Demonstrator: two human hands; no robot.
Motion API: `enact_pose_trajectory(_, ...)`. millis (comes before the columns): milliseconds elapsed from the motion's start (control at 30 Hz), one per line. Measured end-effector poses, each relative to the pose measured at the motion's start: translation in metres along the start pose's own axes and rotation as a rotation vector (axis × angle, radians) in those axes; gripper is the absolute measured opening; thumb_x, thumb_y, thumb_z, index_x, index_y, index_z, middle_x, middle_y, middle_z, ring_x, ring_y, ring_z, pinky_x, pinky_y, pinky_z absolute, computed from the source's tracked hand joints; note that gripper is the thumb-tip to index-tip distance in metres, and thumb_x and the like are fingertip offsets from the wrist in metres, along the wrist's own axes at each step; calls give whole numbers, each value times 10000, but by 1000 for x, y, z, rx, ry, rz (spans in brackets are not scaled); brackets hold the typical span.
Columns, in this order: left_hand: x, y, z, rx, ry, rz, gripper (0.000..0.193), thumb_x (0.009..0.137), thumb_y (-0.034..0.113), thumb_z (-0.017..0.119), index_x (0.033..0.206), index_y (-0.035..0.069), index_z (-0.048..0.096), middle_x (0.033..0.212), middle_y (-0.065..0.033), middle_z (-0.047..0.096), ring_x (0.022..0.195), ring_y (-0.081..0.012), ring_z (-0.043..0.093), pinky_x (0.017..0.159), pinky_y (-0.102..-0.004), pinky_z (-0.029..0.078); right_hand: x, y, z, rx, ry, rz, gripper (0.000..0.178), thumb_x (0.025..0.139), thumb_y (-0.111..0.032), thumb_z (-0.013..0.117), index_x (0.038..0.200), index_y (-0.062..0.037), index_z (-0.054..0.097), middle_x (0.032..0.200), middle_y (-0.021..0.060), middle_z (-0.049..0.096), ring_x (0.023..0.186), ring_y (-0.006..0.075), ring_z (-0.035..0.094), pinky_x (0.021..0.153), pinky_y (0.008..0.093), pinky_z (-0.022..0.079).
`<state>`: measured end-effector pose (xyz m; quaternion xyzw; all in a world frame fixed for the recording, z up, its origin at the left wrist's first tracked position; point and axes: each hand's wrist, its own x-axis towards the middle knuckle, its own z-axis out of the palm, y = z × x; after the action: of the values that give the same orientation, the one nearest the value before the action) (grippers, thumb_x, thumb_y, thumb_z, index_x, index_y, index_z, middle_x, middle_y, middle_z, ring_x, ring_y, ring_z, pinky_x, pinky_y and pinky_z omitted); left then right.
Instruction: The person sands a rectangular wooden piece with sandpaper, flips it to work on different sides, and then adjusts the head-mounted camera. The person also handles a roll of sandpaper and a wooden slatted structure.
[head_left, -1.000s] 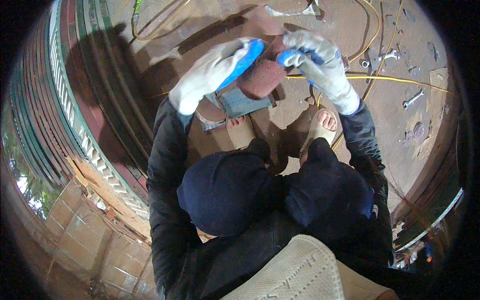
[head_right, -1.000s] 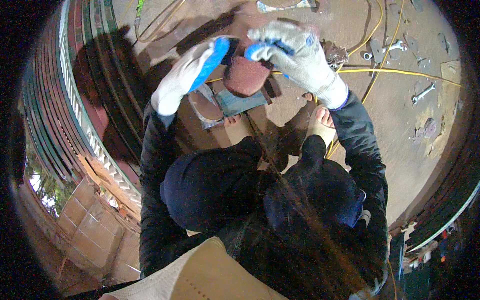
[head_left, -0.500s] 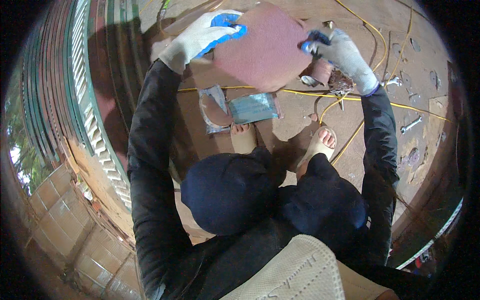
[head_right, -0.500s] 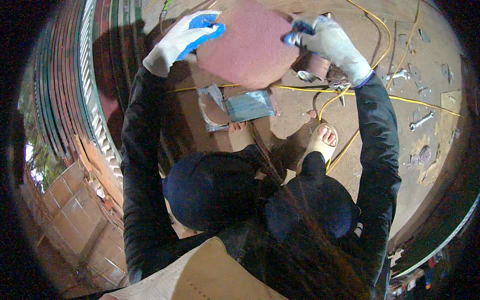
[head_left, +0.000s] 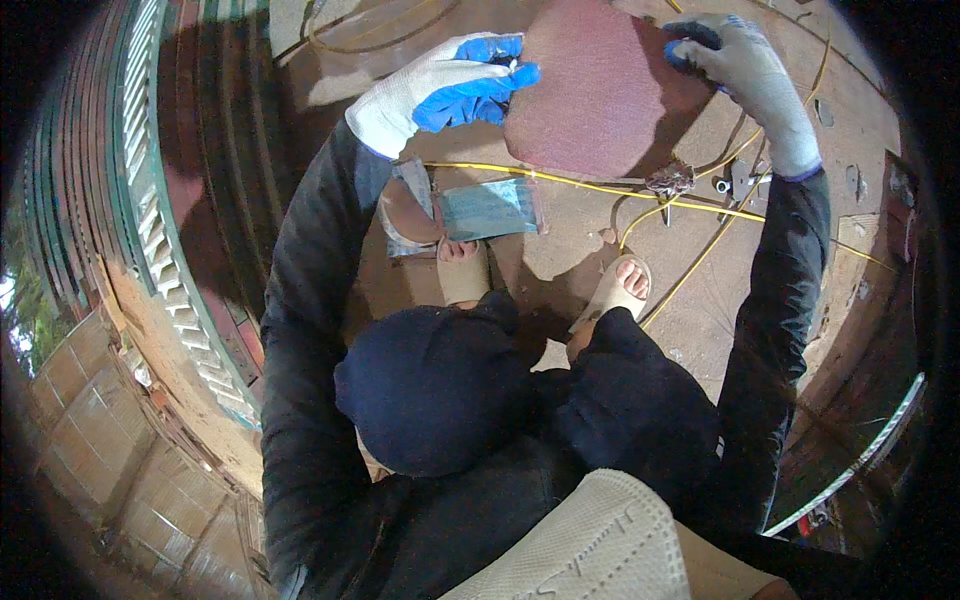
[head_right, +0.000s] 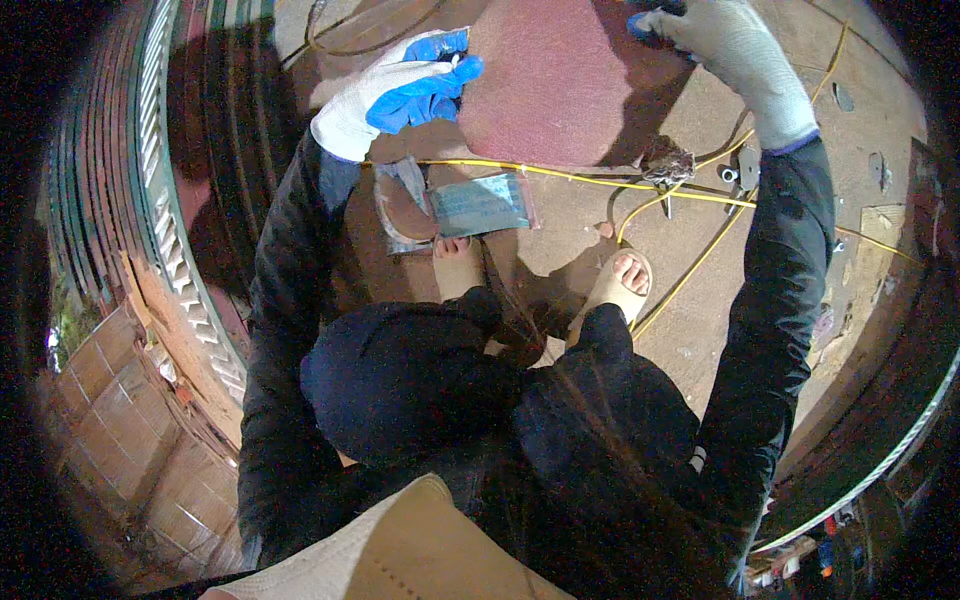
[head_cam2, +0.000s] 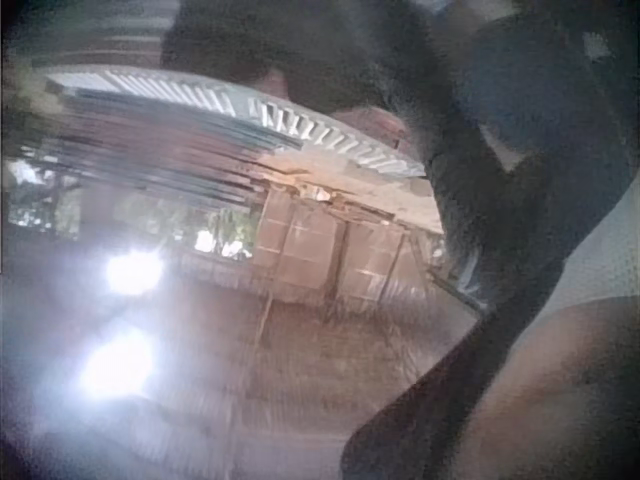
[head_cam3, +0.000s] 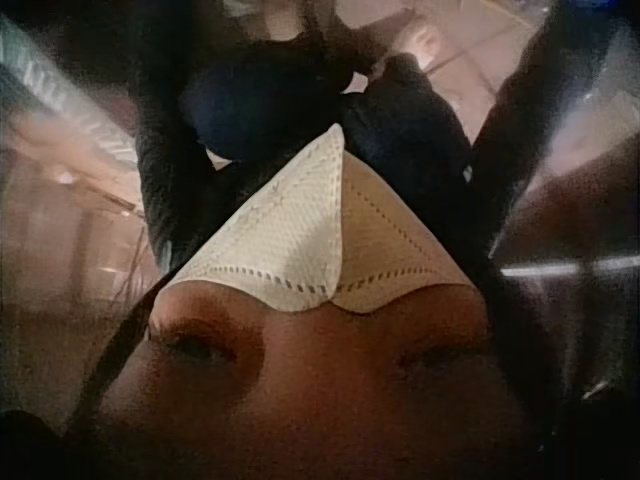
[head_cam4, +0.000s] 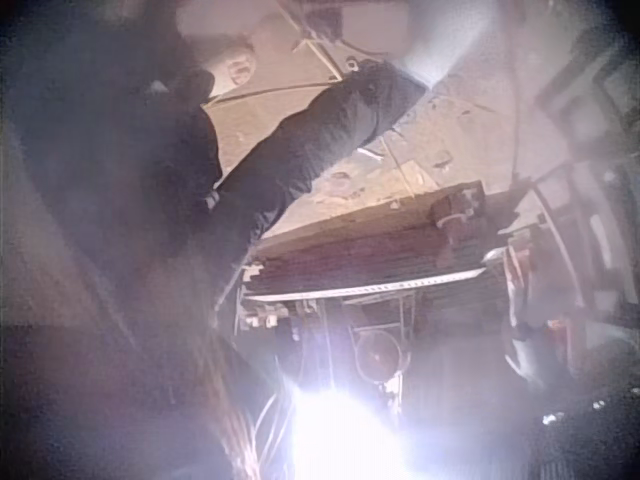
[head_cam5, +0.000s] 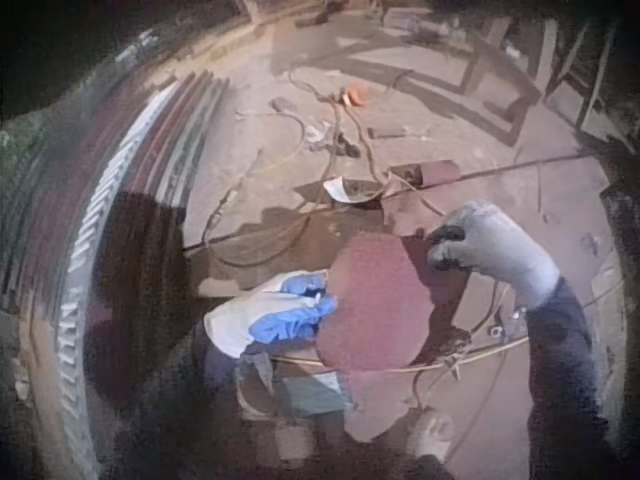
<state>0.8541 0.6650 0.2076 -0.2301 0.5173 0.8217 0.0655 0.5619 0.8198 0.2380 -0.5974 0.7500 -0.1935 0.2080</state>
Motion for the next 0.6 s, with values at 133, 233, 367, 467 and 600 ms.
enact_pose_trajectory(133, 14, -18, 0, 46, 72, -26, 527, 887, 217, 593, 1335, 49, 372, 1178, -64, 568, 1081, -160, 551, 874, -321, 477, 9, 2, 21, -171, -59, 51, 327, 795, -316, 608, 1006, -72, 664, 710, 150, 607, 651, 248, 603, 614, 351, 462)
enact_pose_trajectory(233, 10, -44, -20, -14, 173, -14, 509, 883, 221, 600, 1316, 46, 400, 1168, -64, 567, 1080, -163, 547, 875, -314, 475, 20, 5, 44, -238, 87, -27, 304, 740, -298, 669, 939, -69, 658, 844, 133, 643, 777, 262, 621, 701, 396, 471)
enact_pose_trajectory(367, 10, -60, -35, 7, 261, -9, 494, 879, 233, 604, 1305, 57, 426, 1165, -51, 561, 1076, -154, 542, 864, -319, 481, 7, -26, 78, -574, 401, -209, 278, 773, -287, 642, 1010, -140, 647, 861, 111, 622, 753, 259, 604, 668, 386, 469)
enact_pose_trajectory(467, 6, -42, -26, -31, 220, -1, 452, 888, 177, 579, 1313, 143, 428, 1039, 35, 588, 838, -60, 558, 686, -235, 475, -41, -44, 144, -679, 495, -630, 314, 815, -275, 590, 1126, -232, 579, 994, 72, 579, 818, 251, 581, 691, 403, 463)
enact_pose_trajectory(600, -14, -69, -52, -78, 400, -77, 409, 906, 161, 543, 1290, 79, 431, 1046, 31, 580, 859, -55, 556, 710, -218, 474, -103, -50, 242, -178, -153, -879, 341, 807, -172, 524, 1147, -158, 531, 1269, 60, 472, 1169, 274, 460, 984, 409, 377)
